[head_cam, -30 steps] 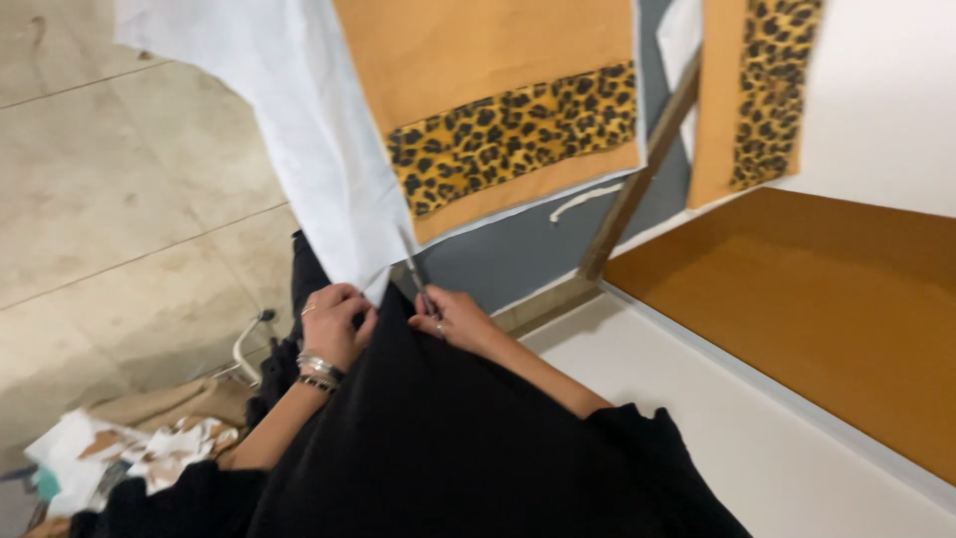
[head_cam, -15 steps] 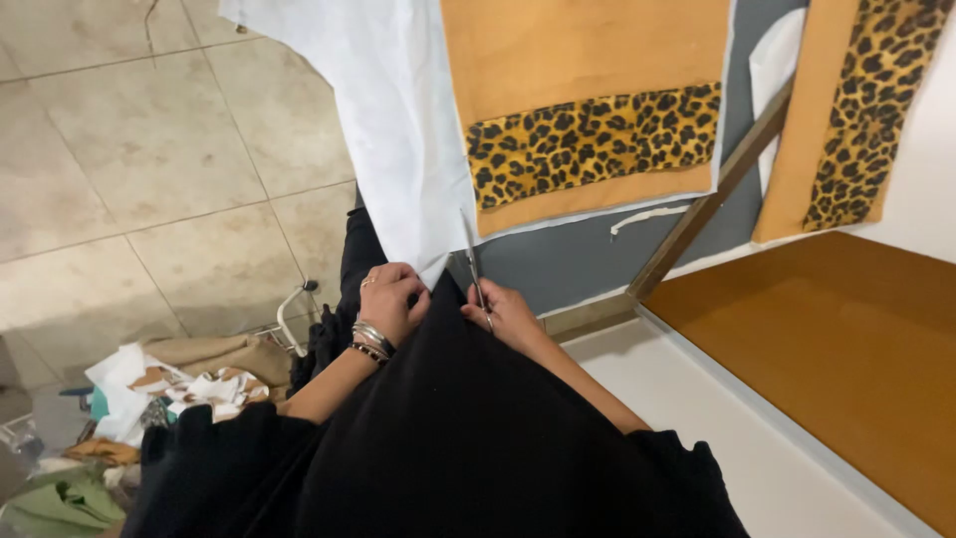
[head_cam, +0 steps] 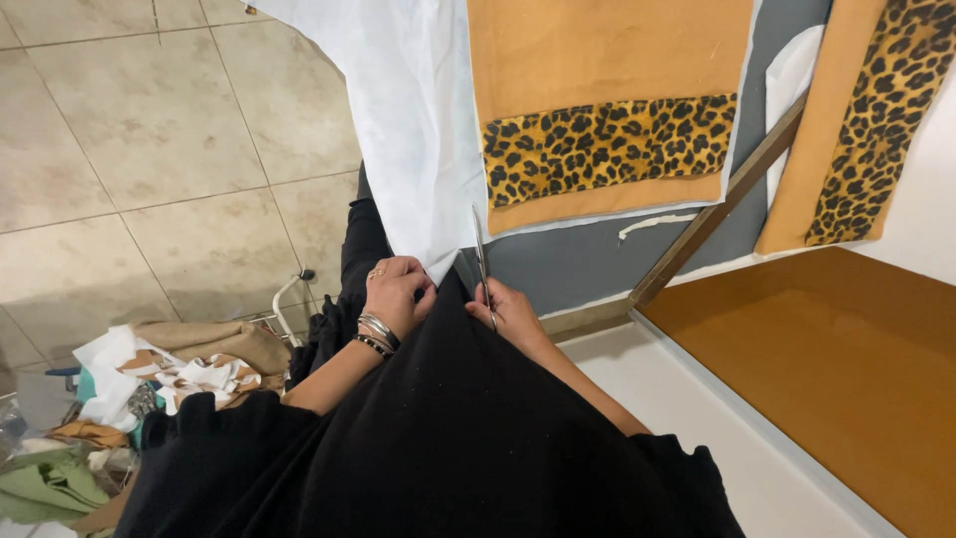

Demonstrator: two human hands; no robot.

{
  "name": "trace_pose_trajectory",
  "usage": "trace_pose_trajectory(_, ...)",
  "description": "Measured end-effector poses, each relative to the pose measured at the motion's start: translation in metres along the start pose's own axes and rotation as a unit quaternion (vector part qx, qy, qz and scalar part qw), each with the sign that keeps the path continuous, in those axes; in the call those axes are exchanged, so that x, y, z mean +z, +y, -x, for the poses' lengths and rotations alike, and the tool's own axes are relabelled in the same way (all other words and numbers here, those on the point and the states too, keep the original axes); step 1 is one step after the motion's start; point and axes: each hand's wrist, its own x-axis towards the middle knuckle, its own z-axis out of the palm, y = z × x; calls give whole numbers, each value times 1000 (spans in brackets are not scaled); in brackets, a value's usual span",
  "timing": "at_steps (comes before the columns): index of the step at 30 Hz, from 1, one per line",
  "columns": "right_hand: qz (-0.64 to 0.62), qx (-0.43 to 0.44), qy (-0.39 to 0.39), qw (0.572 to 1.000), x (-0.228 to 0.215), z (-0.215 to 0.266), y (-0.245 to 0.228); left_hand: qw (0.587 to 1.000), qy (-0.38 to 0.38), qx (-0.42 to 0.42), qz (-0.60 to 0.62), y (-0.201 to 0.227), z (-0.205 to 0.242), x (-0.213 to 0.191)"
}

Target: Cutting a large piece of white fabric with scissors and then folding it on a work surface.

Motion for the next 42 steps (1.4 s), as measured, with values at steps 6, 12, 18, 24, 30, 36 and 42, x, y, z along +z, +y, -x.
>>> trace_pose_trajectory(6,9,-11,1,1000,0,3,-4,1000,-14,-7,-4,-3,2,2)
trace_pose_trajectory(12,12,0,-4,1000,-9,-5,-19,999,-30,-13,-6,-7,4,8)
trace_pose_trajectory(18,23,2,-6,1000,-23,-20,-51,999,-38,-8,-6,-10,4,11)
trace_pose_trajectory(24,31,21,3,999,-23,-19,-57,999,-49,-13,-10,-13,4,13)
trace_pose_trajectory(30,20,28,-6,999,-30,-25,-67,996,-80,-25,-10,-10,0,6)
trace_pose_trajectory(36,-17,40,-20,999,-44,-41,-87,996,-84,-22,-5,-17,1,13)
trace_pose_trajectory(42,-37,49,-15,998,-46,-39,-100,993,-113,-24,-6,-19,0,12)
